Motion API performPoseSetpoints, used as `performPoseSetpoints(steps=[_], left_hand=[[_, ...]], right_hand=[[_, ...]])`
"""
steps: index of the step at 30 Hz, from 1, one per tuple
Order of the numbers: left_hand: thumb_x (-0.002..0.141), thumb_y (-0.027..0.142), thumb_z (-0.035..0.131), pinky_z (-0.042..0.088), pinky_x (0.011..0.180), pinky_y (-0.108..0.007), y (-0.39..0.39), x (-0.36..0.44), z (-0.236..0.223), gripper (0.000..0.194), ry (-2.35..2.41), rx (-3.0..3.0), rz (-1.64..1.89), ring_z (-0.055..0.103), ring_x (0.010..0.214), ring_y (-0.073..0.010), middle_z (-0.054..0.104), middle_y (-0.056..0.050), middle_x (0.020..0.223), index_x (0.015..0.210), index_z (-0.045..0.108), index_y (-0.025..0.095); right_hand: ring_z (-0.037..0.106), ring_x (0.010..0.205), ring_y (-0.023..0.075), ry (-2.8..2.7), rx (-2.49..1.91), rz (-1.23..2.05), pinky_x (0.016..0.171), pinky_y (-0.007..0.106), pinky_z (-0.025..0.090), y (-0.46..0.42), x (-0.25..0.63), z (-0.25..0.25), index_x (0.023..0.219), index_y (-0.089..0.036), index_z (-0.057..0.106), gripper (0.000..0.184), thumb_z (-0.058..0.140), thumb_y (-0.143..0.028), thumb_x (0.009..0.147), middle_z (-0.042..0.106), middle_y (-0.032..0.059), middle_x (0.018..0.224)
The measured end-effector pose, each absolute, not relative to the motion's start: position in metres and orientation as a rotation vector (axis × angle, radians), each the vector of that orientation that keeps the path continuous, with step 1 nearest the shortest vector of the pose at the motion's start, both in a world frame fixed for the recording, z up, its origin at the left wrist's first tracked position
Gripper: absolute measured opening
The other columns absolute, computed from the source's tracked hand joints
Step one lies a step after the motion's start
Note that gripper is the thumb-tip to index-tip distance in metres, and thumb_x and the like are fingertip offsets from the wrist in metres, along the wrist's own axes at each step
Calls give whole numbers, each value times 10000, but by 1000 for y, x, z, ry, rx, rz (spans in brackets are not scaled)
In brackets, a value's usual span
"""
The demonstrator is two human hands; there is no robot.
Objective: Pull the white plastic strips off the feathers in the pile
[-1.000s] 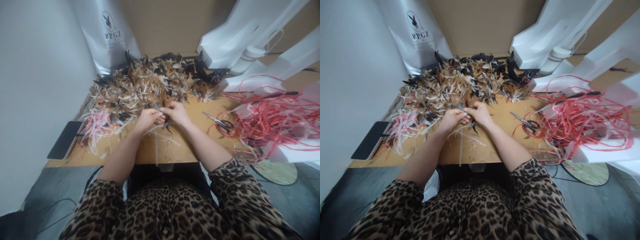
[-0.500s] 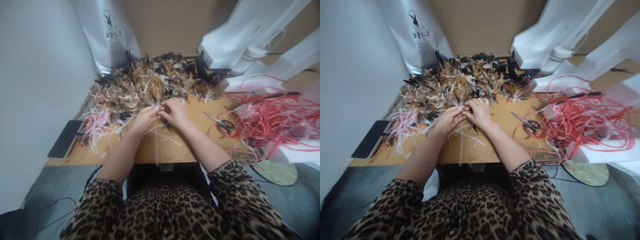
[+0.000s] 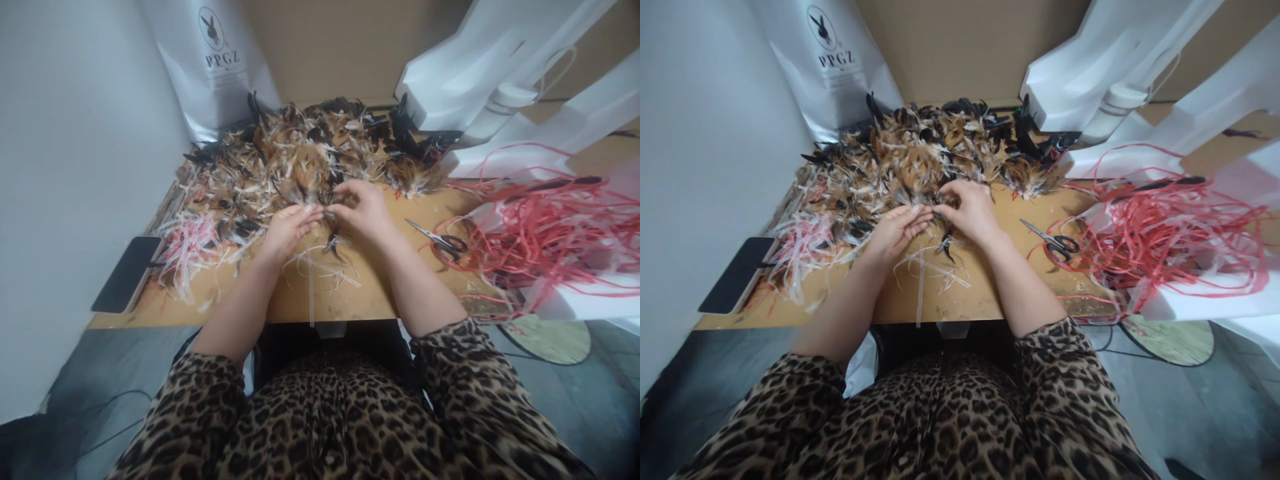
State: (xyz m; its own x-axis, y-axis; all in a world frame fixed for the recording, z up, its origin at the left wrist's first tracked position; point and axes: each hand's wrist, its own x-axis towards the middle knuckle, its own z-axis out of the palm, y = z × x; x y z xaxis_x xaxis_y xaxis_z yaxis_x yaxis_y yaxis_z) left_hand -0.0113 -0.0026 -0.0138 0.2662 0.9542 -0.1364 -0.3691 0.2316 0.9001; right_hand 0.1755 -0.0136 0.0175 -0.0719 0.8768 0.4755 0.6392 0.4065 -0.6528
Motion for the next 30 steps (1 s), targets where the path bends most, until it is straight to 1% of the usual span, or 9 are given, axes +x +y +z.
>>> performPoseSetpoints(steps=[2,6,9,14,17,22,26,28,30], left_hand=[[788,265,723,525,762,-205,-1,-13,-10,162,864,857,1106,711,847,-114,752,-91,983,870,701,128],[807,244,701,521,693,-179,2,-16,-5,133,883,844,1125,712,785,-97,756,-84,946,861,686,124],[809,240,698,517,649,-165,4,-18,-2,128,866,851,1155,706,741,-86,757,-72,914,863,682,125],[817,232,688,511,611,-153,3,-20,0,109,840,865,1161,693,695,-75,756,-57,883,852,682,129],[816,234,690,511,604,-154,1,-20,1,109,853,870,1146,690,688,-74,754,-59,892,846,681,130],[818,225,691,509,598,-151,0,-19,1,103,857,863,1127,685,676,-68,751,-58,886,849,680,127],[813,229,697,504,588,-148,0,-18,0,110,871,876,1107,686,674,-70,751,-59,888,847,679,125],[810,234,702,501,584,-145,0,-18,0,117,860,877,1102,685,670,-69,751,-57,881,848,680,126],[808,233,703,500,580,-144,0,-18,0,118,843,873,1106,684,665,-68,751,-53,867,851,680,125]], right_hand=[[577,780,189,-1608,-1303,492,767,338,416,-11,188,24,840,-177,691,178,699,-316,730,679,46,824],[525,603,129,-1582,-1346,815,626,285,405,-9,203,29,696,-149,695,150,705,-298,684,639,15,640],[522,564,112,-1795,-1388,1030,613,274,405,-9,205,25,647,-153,708,109,729,-260,638,647,4,602],[534,545,106,-1998,-1424,1122,580,256,395,-9,204,19,650,-181,727,49,753,-198,611,658,-12,590],[543,572,113,-2121,-1368,1065,590,260,400,-11,199,18,702,-201,745,72,732,-173,637,660,-13,624],[541,726,152,-2410,-1325,608,714,305,394,-19,184,15,720,-259,761,149,702,-134,664,648,19,756],[536,787,178,-2529,-1353,422,716,315,375,-25,172,11,782,-271,763,198,678,-123,682,645,53,828],[539,796,184,-2558,-1377,368,700,315,362,-26,168,10,737,-240,748,166,659,-109,687,654,70,831],[535,759,177,-2517,-1405,361,686,313,353,-25,168,11,655,-206,716,129,651,-97,677,656,72,777]])
